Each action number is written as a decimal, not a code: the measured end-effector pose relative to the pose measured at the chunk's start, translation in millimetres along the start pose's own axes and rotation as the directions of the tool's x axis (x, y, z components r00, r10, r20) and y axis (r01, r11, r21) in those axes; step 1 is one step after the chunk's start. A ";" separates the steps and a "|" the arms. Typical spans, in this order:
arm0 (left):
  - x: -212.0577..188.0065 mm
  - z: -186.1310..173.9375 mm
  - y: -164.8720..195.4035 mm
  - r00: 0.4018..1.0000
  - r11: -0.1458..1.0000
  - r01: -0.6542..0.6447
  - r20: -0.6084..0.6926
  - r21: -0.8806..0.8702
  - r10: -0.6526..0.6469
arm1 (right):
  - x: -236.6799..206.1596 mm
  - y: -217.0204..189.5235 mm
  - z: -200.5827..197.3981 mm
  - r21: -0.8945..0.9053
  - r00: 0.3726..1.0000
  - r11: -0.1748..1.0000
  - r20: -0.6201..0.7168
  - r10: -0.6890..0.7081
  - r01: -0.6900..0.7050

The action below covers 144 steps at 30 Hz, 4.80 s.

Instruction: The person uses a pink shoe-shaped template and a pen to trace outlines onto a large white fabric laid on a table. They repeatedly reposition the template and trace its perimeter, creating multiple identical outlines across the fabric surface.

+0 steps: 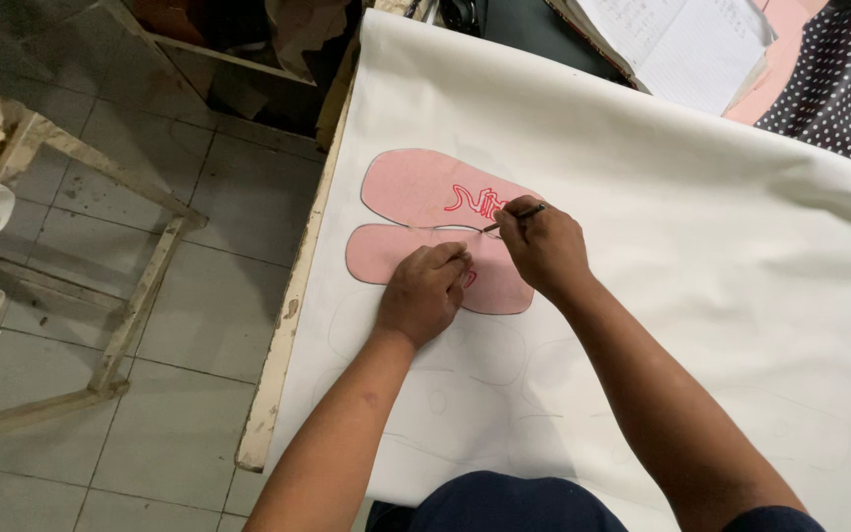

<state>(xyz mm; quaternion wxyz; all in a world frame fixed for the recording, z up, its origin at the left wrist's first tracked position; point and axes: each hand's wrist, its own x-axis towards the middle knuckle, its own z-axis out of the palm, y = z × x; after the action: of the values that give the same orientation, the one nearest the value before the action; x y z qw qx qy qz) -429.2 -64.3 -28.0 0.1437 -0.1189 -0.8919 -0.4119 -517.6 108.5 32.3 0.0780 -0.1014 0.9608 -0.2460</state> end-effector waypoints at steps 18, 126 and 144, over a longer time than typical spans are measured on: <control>-7.7 10.7 4.4 0.997 0.985 -0.076 0.038 0.158 0.071 | -66.8 44.9 -3.2 0.548 0.829 0.644 0.189 0.526 -0.534; -43.7 134.7 130.1 0.938 0.933 0.304 0.112 0.195 -0.329 | -213.3 269.2 -100.3 0.576 0.787 0.648 -0.013 0.616 -0.498; -47.6 137.8 127.4 0.944 0.937 0.289 0.105 0.194 -0.313 | -215.0 283.4 -93.0 0.607 0.812 0.656 -0.031 0.583 -0.448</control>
<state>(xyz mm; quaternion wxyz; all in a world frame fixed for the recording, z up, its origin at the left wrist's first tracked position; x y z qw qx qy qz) -364.6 117.8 -40.9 0.0284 0.0049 -0.9401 -0.3396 -372.6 444.4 -4.1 0.0632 0.2339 0.8313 -0.5002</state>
